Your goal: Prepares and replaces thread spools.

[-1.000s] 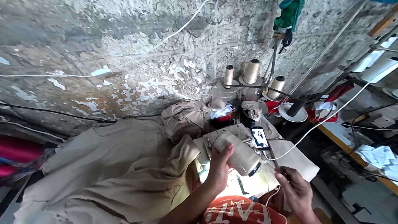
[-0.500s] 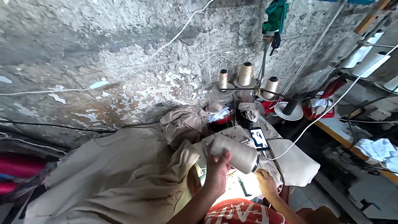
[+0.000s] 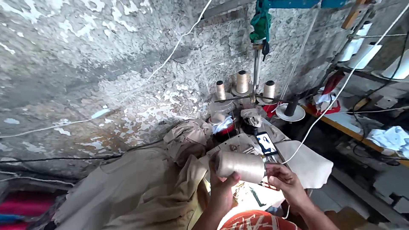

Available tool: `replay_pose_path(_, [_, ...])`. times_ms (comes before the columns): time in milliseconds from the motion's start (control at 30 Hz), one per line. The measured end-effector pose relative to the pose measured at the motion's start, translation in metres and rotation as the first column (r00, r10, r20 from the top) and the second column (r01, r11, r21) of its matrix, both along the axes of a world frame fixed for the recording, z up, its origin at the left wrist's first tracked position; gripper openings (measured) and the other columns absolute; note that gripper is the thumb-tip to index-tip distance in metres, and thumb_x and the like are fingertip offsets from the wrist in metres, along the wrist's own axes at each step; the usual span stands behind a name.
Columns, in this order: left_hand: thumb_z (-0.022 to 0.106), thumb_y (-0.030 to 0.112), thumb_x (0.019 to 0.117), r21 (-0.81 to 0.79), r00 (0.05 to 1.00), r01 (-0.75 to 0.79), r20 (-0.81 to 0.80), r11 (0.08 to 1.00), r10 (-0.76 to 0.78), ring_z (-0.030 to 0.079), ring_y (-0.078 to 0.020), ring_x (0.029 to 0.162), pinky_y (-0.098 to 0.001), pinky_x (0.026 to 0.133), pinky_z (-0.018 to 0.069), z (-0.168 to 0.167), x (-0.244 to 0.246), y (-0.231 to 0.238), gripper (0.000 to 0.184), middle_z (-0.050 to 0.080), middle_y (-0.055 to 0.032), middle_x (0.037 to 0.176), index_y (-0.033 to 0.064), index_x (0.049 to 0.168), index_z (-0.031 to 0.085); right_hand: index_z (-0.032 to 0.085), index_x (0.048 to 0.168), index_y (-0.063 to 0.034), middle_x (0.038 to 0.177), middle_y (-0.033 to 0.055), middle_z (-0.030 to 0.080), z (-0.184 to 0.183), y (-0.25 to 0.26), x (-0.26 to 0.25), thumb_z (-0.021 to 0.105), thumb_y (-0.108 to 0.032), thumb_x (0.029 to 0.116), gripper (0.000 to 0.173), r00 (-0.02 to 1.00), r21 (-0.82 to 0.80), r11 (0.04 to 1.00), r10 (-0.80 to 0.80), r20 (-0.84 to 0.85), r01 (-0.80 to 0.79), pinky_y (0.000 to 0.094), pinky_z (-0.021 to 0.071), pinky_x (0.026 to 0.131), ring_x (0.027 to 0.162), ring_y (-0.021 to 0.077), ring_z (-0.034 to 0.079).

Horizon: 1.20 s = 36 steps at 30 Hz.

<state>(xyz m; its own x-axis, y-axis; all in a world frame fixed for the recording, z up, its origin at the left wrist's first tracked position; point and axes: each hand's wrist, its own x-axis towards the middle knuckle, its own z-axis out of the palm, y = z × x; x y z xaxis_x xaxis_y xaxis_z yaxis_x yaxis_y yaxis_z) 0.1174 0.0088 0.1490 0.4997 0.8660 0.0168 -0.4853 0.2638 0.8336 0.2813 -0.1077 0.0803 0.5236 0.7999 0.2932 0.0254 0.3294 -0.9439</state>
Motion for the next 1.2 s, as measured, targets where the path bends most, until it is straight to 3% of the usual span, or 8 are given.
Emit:
replay_pose_path(167, [0.094,0.035,0.0662,0.204,0.998,0.0,0.059,0.979,-0.012,0.07,-0.0041,0.102,-0.0262,0.084,0.0612,-0.006,-0.001,-0.001,0.097,0.068,0.0068,0.116,0.0124,0.14,0.034,0.074,0.109,-0.0292,0.091,-0.0162,0.072,0.031,0.003,-0.005,0.078,-0.022,0.0879,0.022,0.946,0.146,0.95,0.295,-0.136,-0.276,0.0118,0.0537,0.07,0.078,-0.0074,0.064])
replay_pose_path(333, [0.087,0.024,0.0774,0.475,0.986,0.053,0.114,0.879,-0.122,0.062,-0.0126,0.125,-0.0315,0.103,0.0535,-0.009,-0.006,0.01,0.078,0.063,0.0012,0.137,0.0165,0.14,0.041,0.078,0.094,-0.0239,0.088,-0.0132,0.072,0.035,0.01,-0.008,0.077,-0.015,0.0889,0.01,0.986,0.232,0.97,0.108,-0.126,-0.076,0.0102,0.0511,0.06,0.069,-0.0072,0.061])
replay_pose_path(433, [0.086,0.03,0.0788,0.636,0.999,0.026,-0.001,0.771,-0.032,0.06,0.0013,0.122,-0.0218,0.102,0.0534,-0.002,-0.01,0.009,0.079,0.059,0.0151,0.135,0.0201,0.141,0.039,0.078,0.097,-0.027,0.092,-0.0157,0.072,0.05,0.005,0.0,0.075,-0.018,0.0918,0.011,0.999,0.268,0.963,-0.007,0.045,-0.005,0.01,0.0534,0.068,0.079,-0.0071,0.064])
replay_pose_path(633, [0.087,0.025,0.0773,0.686,0.978,0.167,-0.206,0.708,-0.03,0.06,0.0043,0.117,-0.0186,0.099,0.0534,0.006,-0.015,0.008,0.079,0.061,0.0005,0.131,-0.0044,0.136,0.044,0.075,0.099,-0.0211,0.095,-0.0134,0.068,0.075,-0.007,0.013,0.068,-0.021,0.0984,0.007,0.89,0.307,0.949,-0.202,0.408,0.074,0.0083,0.0521,0.078,0.089,-0.0082,0.062])
replay_pose_path(733, [0.086,0.025,0.0776,0.61,0.934,0.284,-0.349,0.74,-0.071,0.062,0.0011,0.113,-0.0184,0.097,0.0529,0.008,-0.013,0.004,0.082,0.062,-0.0116,0.128,-0.0139,0.136,0.043,0.072,0.101,-0.0165,0.096,-0.0088,0.066,0.08,-0.007,0.013,0.065,-0.019,0.1001,0.007,0.803,0.367,0.921,-0.318,0.504,0.134,0.0081,0.0506,0.083,0.093,-0.0075,0.061])
replay_pose_path(833, [0.076,0.01,0.0827,0.275,0.922,0.342,-0.283,0.899,-0.265,0.071,-0.0026,0.085,-0.022,0.073,0.0614,0.008,-0.005,-0.012,0.063,0.069,0.0001,0.106,-0.0039,0.135,0.043,0.069,0.101,-0.011,0.095,-0.0015,0.064,0.081,-0.001,0.012,0.063,-0.018,0.1022,0.01,0.667,0.455,0.868,-0.459,0.587,0.197,0.0089,0.0495,0.085,0.094,-0.0036,0.061])
replay_pose_path(933, [0.069,0.014,0.0903,-0.039,0.911,0.4,-0.092,0.916,-0.402,0.07,-0.0111,0.067,-0.0289,0.059,0.0611,0.003,0.001,-0.017,0.037,0.072,0.0008,0.089,0.0066,0.121,0.049,0.068,0.102,-0.0101,0.095,0.0019,0.061,0.078,0.004,0.01,0.061,-0.018,0.1029,0.01,0.551,0.524,0.821,-0.552,0.627,0.227,0.0106,0.0488,0.086,0.092,0.001,0.061])
replay_pose_path(1200, [0.052,0.029,0.1016,-0.303,0.901,0.432,0.114,0.849,-0.418,0.069,-0.012,0.064,-0.0278,0.061,0.0598,0.002,0.001,-0.007,0.022,0.072,-0.0042,0.081,0.0097,0.105,0.063,0.073,0.104,-0.0241,0.101,-0.0139,0.065,0.07,-0.004,0.0,0.065,-0.026,0.1008,0.009,0.808,0.368,0.925,-0.289,0.513,0.098,0.0082,0.0496,0.086,0.097,-0.0077,0.06])
